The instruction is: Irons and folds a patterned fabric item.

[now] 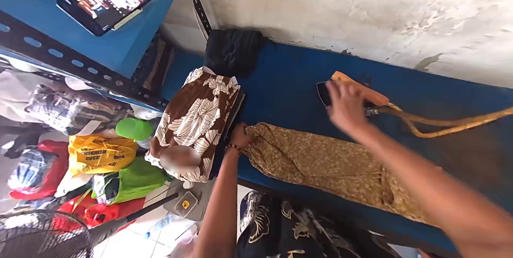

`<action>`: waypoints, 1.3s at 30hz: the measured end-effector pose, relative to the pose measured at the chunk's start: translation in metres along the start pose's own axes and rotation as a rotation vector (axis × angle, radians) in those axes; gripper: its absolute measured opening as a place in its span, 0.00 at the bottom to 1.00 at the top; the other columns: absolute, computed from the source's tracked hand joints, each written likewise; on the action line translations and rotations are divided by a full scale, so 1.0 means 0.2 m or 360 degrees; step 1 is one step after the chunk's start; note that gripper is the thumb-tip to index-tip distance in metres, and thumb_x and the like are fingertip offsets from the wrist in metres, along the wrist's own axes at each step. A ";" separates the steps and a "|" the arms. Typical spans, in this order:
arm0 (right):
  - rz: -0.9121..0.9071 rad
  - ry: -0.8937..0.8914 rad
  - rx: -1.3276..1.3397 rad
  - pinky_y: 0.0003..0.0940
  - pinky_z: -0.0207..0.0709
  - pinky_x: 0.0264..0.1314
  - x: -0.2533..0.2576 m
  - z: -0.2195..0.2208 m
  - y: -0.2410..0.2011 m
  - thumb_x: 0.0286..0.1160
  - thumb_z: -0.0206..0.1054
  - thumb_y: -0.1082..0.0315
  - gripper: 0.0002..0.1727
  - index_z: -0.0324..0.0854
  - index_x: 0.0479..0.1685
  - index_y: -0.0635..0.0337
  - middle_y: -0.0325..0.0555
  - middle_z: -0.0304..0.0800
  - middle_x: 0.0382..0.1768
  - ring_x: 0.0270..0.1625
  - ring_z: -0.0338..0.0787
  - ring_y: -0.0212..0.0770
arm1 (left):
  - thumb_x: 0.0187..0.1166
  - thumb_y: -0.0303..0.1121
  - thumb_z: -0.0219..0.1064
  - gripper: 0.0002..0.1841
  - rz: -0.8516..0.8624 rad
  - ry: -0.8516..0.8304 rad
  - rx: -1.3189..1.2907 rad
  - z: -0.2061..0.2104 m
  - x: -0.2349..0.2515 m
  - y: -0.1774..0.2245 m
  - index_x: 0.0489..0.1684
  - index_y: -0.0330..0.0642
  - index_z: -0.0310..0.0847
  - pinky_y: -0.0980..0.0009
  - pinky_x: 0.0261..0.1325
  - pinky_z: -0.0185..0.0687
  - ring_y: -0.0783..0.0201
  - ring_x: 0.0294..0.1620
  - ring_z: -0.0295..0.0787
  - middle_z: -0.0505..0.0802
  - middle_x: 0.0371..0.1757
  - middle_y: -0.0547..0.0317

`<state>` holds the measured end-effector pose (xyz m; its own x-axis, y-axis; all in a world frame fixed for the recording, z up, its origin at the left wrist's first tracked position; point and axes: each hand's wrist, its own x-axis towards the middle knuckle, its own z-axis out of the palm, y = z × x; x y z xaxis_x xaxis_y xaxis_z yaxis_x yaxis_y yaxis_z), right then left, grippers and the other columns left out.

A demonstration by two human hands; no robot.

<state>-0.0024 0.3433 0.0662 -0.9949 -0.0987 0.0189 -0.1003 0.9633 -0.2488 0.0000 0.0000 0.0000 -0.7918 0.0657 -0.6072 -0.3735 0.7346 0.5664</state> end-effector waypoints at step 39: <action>0.0788 -0.0314 0.0373 0.83 0.25 0.85 -1.43 0.05 1.14 0.83 0.54 0.33 0.51 0.46 0.96 0.60 0.58 0.49 0.95 0.97 0.42 0.64 | 0.83 0.52 0.57 0.39 0.1174 0.0249 0.0811 1.41 -0.39 0.63 0.87 0.30 0.64 0.28 0.87 0.45 0.33 0.89 0.61 0.68 0.89 0.34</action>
<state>0.2586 0.5891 -0.0048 -0.9007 0.2834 -0.3293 0.4031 0.8279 -0.3900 0.1510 0.2784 -0.0394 -0.8155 0.5725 -0.0848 0.4835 0.7545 0.4438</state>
